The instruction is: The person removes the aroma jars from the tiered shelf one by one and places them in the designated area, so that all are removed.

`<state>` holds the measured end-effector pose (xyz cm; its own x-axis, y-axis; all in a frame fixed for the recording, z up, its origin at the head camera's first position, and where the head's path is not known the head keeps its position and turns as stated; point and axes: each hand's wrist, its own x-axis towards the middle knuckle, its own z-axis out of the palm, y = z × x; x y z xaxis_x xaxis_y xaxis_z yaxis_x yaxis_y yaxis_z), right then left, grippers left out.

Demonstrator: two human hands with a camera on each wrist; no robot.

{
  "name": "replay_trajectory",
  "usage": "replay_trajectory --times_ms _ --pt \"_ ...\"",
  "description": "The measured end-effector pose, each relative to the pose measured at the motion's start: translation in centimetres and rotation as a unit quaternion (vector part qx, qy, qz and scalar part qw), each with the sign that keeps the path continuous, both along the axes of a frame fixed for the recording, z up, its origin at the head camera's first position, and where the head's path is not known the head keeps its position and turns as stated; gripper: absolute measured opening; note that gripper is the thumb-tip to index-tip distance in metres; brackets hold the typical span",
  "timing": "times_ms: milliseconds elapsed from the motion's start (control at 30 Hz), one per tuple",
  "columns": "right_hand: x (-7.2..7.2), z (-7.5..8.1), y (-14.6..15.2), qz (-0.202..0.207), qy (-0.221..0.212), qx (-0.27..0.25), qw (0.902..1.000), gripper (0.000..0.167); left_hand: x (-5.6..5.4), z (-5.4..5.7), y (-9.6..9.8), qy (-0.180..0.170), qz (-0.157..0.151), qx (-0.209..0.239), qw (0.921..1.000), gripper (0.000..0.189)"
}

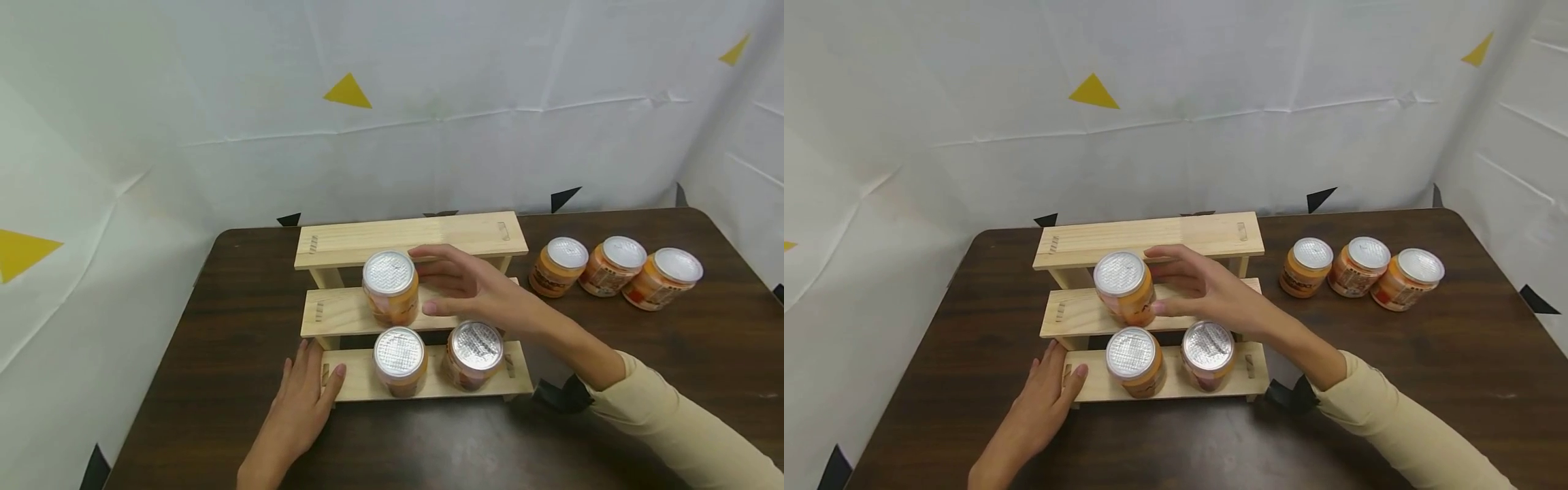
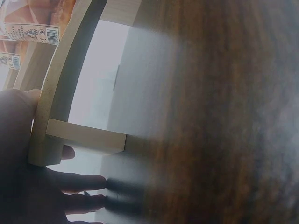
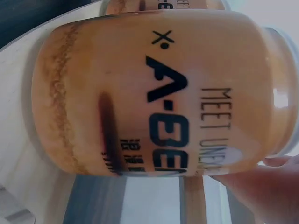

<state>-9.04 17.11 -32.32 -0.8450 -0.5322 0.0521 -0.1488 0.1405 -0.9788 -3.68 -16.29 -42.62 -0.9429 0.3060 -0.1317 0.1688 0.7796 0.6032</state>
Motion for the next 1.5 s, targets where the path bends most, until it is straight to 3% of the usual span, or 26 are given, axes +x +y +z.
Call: replay_trajectory --times_ms 133,333,467,633,733,1000,1267,1500 --pt "-0.4 0.0 -0.7 0.015 -0.008 0.006 0.9998 0.082 0.1 0.1 -0.1 -0.002 0.000 0.000 1.0000 0.070" --pt "-1.9 0.3 -2.7 0.051 0.019 0.043 0.9976 0.094 0.0 0.0 -0.2 0.005 0.001 0.002 1.0000 0.070" --pt "-2.2 0.3 -3.1 0.056 0.024 0.047 0.9970 0.098 -0.1 -0.2 0.0 0.002 -0.004 0.004 1.0000 0.070" --pt "-2.3 0.3 -3.8 0.053 0.049 0.092 0.9932 0.102 0.1 -0.1 0.0 0.002 -0.001 0.003 1.0000 0.069" --pt "-2.4 0.3 -4.2 0.048 0.072 0.120 0.9890 0.099 0.0 -0.1 0.0 0.001 -0.003 0.004 1.0000 0.069" --pt "-2.2 0.2 -3.7 0.020 0.078 0.124 0.9890 0.089 -0.1 0.2 0.3 -0.038 0.006 0.000 0.9993 0.078" --pt "-1.0 0.5 -1.2 -0.010 0.067 0.122 0.9901 0.091 0.0 -0.2 0.2 -0.020 0.012 0.015 0.9996 0.080" --pt "-0.4 0.8 0.1 -0.030 0.075 0.137 0.9872 0.088 -0.2 0.1 0.0 -0.032 0.002 -0.001 0.9995 0.078"
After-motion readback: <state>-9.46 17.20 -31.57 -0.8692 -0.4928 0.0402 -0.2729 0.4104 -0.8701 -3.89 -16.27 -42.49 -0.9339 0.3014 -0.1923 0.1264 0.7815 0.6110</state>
